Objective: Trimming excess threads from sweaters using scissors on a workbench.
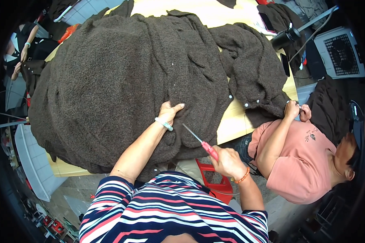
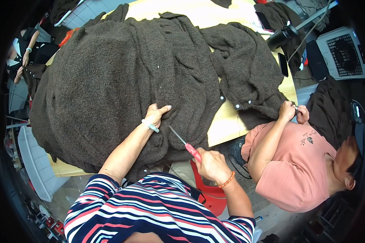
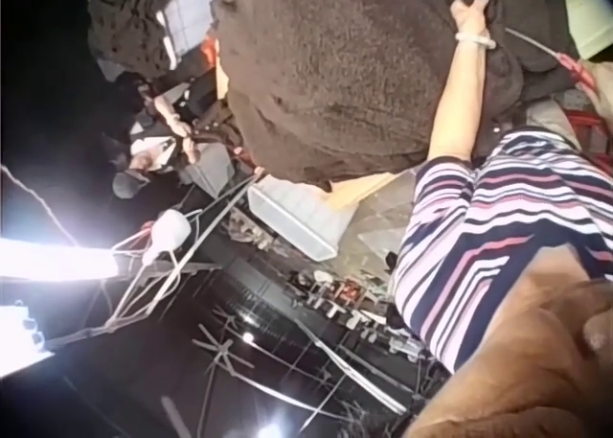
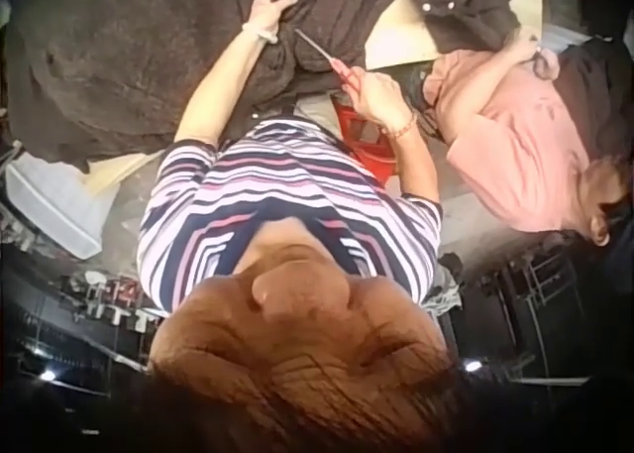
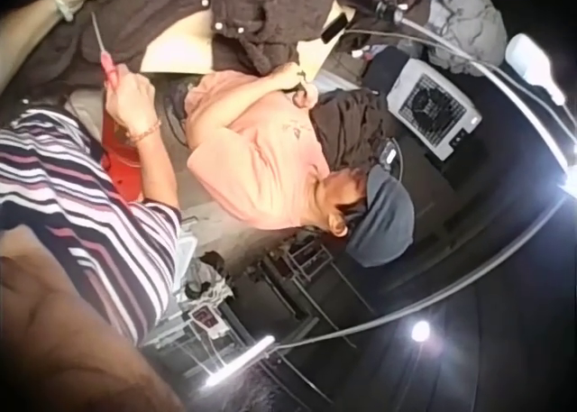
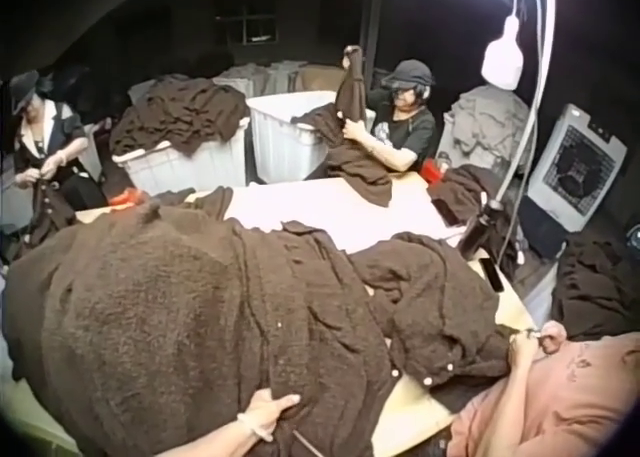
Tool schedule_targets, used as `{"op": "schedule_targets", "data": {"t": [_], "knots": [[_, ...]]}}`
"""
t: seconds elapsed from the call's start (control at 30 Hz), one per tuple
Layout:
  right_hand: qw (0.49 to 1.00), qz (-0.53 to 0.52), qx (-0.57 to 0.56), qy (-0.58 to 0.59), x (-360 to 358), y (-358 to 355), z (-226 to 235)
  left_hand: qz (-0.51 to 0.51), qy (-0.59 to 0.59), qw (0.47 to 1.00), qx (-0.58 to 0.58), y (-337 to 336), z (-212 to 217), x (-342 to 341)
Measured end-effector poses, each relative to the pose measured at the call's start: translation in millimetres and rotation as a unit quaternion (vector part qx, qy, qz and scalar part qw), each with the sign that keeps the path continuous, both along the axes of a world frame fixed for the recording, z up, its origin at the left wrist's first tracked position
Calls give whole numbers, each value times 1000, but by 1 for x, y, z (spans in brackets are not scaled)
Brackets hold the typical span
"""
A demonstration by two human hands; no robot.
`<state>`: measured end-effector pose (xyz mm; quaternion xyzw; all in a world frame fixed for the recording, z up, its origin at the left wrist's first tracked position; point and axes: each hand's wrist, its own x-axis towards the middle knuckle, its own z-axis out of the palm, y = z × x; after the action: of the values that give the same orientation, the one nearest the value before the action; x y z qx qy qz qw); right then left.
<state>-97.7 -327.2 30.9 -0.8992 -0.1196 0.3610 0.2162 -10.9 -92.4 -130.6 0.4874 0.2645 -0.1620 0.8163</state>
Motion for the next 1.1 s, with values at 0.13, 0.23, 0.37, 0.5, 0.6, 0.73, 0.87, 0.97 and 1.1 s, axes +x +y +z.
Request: {"op": "schedule_targets", "data": {"t": [0.13,0.23,0.37,0.5,0.6,0.73,0.87,0.97,1.1], "knots": [[1000,-13,21,-7,7,-3,2,-22,-2,1000,-10,4,-2,-2],[997,-42,42,-47,17,-7,1,17,-67,998,4,9,-5,9],[990,-70,80,-97,19,-8,-9,42,-86,986,139,2,10,52],[979,-100,99,-149,29,4,-17,25,-98,975,198,-1,0,65],[984,-88,56,-145,40,10,-29,43,-114,980,155,-2,-5,53],[988,-63,56,-131,55,21,-22,55,-98,982,149,8,-13,46],[992,-15,66,-104,61,17,-22,30,-100,983,150,11,-10,45],[991,-16,64,-112,61,7,-27,17,-110,986,128,8,-1,41],[991,-11,88,-103,65,7,-20,-11,-100,988,115,18,-6,43]]}}
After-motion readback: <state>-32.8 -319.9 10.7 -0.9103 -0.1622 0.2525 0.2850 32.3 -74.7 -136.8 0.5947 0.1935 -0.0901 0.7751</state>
